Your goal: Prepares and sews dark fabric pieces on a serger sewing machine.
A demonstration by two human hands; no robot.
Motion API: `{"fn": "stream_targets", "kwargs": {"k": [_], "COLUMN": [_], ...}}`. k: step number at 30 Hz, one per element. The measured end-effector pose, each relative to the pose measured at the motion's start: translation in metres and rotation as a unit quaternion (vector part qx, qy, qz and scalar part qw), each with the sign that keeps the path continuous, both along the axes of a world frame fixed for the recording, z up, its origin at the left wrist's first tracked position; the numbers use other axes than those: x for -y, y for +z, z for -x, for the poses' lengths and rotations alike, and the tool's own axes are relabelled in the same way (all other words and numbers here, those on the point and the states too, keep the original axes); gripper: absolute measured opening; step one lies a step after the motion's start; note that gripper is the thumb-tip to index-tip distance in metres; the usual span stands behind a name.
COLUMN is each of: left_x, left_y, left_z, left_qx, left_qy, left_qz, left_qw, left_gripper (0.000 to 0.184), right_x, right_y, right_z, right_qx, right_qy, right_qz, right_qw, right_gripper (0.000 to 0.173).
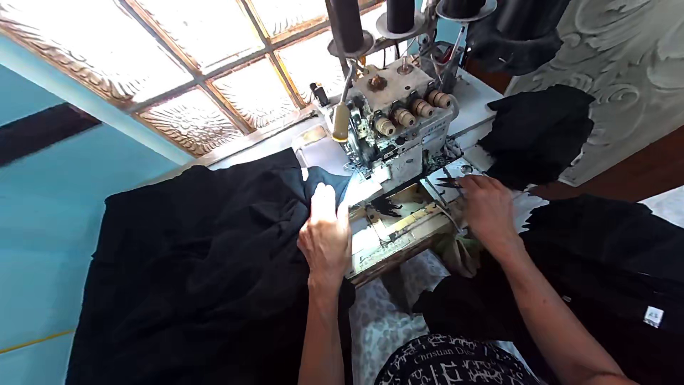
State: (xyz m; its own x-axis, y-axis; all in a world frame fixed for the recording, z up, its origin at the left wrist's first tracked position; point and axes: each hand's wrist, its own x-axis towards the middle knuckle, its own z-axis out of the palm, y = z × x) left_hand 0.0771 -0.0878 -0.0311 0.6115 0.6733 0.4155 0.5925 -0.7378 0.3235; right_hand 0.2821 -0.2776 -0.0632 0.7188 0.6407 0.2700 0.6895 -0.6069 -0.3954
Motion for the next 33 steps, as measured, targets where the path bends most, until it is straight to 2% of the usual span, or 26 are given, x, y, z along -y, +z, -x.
{"fn": "stream_targets", "kwargs": {"k": [3,9,15,22,25,29,33], "left_x": [0.02,0.026,0.024,0.024,0.025,0.025,0.026], "left_y": [-0.006,-0.022,-0.028,-0.028,-0.027,-0.028,-0.03], "left_z": [0.001,-0.005,-0.007,-0.007,-0.007,-0.008,-0.01], "left_qx": [0.014,0.0,0.028,0.04,0.047,0.063,0.079], "left_qy": [0.015,0.024,0.029,0.025,0.025,0.027,0.031], "left_qz": [-0.009,-0.045,-0.058,-0.043,-0.035,-0.033,-0.035], "left_qw": [1.0,0.999,0.997,0.998,0.998,0.997,0.996], "left_gripper": [0.049,0.061,0.059,0.06,0.06,0.06,0.058], "right_x": [0.008,0.011,-0.01,-0.069,-0.084,-0.097,-0.106], "right_y": [-0.022,-0.029,0.009,0.05,0.06,0.069,0.072], "right_z": [-0.019,-0.04,-0.009,0.04,0.049,0.056,0.06], "right_qx": [0.033,0.127,0.13,0.049,0.047,0.081,0.136], "right_qy": [0.0,0.012,0.048,0.157,0.177,0.159,0.18], "right_qz": [0.021,0.001,-0.074,-0.052,-0.019,0.0,-0.001], "right_qw": [0.999,0.992,0.988,0.985,0.983,0.984,0.974], "right_gripper": [0.033,0.016,0.026,0.04,0.036,0.027,0.02]}}
